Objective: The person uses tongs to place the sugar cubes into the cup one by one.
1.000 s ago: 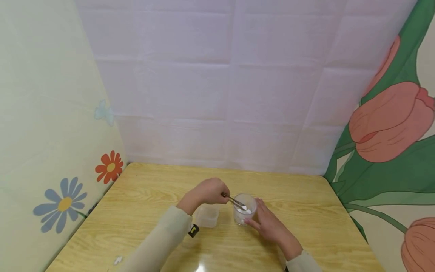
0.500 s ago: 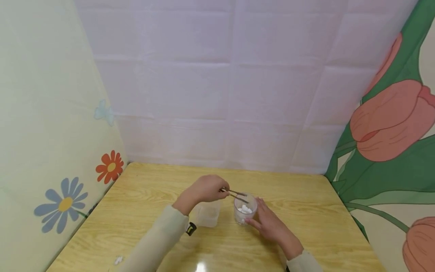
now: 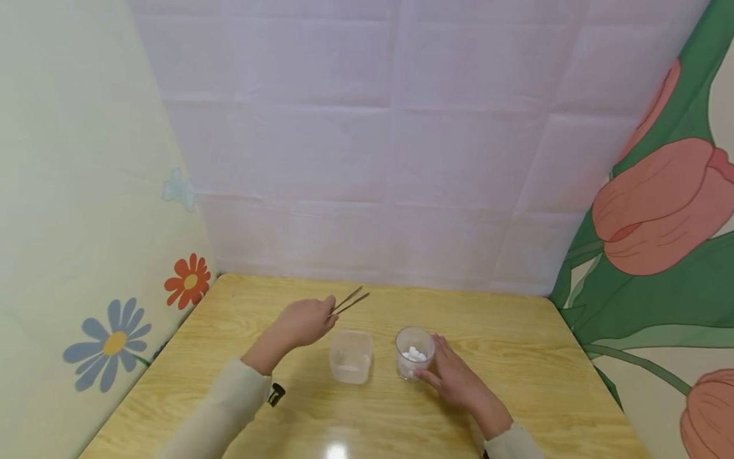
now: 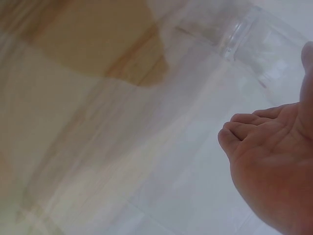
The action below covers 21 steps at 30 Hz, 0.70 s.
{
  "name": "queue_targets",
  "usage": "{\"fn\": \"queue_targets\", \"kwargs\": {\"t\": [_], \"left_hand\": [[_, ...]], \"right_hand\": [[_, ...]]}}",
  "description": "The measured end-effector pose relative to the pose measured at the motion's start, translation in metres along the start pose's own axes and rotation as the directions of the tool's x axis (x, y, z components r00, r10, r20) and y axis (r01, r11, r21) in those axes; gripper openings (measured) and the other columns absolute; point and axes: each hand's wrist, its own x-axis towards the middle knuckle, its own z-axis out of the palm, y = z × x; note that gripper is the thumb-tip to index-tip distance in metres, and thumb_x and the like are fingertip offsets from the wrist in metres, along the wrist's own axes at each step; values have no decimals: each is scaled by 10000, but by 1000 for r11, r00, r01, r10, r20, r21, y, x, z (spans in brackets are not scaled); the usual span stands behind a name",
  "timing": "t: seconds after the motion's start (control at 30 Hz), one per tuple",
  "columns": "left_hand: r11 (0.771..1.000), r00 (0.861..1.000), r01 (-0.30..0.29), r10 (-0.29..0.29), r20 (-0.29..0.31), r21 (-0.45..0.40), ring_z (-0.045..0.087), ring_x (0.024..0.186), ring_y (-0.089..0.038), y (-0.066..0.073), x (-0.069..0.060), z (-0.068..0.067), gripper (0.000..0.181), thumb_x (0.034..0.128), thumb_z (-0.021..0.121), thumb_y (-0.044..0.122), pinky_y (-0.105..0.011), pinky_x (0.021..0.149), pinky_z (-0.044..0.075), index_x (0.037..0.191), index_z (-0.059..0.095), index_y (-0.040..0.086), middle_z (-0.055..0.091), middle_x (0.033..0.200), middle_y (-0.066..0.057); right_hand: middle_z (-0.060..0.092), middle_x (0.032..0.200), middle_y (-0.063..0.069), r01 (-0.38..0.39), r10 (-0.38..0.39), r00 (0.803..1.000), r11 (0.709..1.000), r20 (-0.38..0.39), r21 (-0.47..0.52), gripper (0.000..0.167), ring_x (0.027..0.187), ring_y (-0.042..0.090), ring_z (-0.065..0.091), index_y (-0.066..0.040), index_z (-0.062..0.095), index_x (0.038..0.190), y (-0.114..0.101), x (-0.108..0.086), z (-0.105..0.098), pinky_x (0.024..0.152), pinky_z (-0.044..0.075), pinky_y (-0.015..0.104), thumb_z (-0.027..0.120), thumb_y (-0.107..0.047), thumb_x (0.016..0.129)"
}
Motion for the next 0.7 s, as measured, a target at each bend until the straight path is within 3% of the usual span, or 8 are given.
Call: {"fn": "queue_targets", "kwargs": {"t": [0.17, 0.3, 0.5, 0.7], "left_hand": [[997, 999, 48, -48, -2, -54, 566, 563, -204, -16, -13, 8, 193, 1035, 573, 221, -379, 532, 494, 1021, 559, 28, 540, 670, -52], [988, 994, 104, -99, 43, -116, 558, 575, -197, -25, -21, 16, 213, 1037, 564, 209, -382, 567, 499, 1059, 570, -3, 540, 686, -55], [959, 974, 208, -187, 126, -190, 586, 635, -255, -33, -32, 25, 256, 1023, 571, 177, -441, 623, 508, 1113, 568, -63, 571, 750, -119], [945, 954, 261, -223, 200, -195, 594, 663, -267, -35, -46, 35, 279, 1015, 571, 144, -429, 638, 518, 1115, 564, -116, 594, 785, -161]], "right_hand": [[297, 1549, 360, 14, -14, 1000, 1000, -12, 0, 818, 1432, 557, 252, 129, 270, 1520, 2, -1, 1, 1113, 263, 663, 637, -374, 991], [280, 1565, 345, 1, -1, 1000, 1000, 0, 3, 827, 1444, 544, 239, 109, 254, 1535, 2, -1, 3, 1120, 258, 659, 621, -400, 996], [269, 1572, 341, -11, 11, 1000, 1000, 8, 6, 830, 1450, 540, 228, 102, 246, 1541, 3, -1, 3, 1124, 248, 661, 613, -409, 1000], [255, 1572, 350, -26, 26, 999, 1000, 20, 4, 846, 1457, 532, 216, 112, 233, 1541, 3, -1, 3, 1134, 232, 652, 604, -424, 1001]]}}
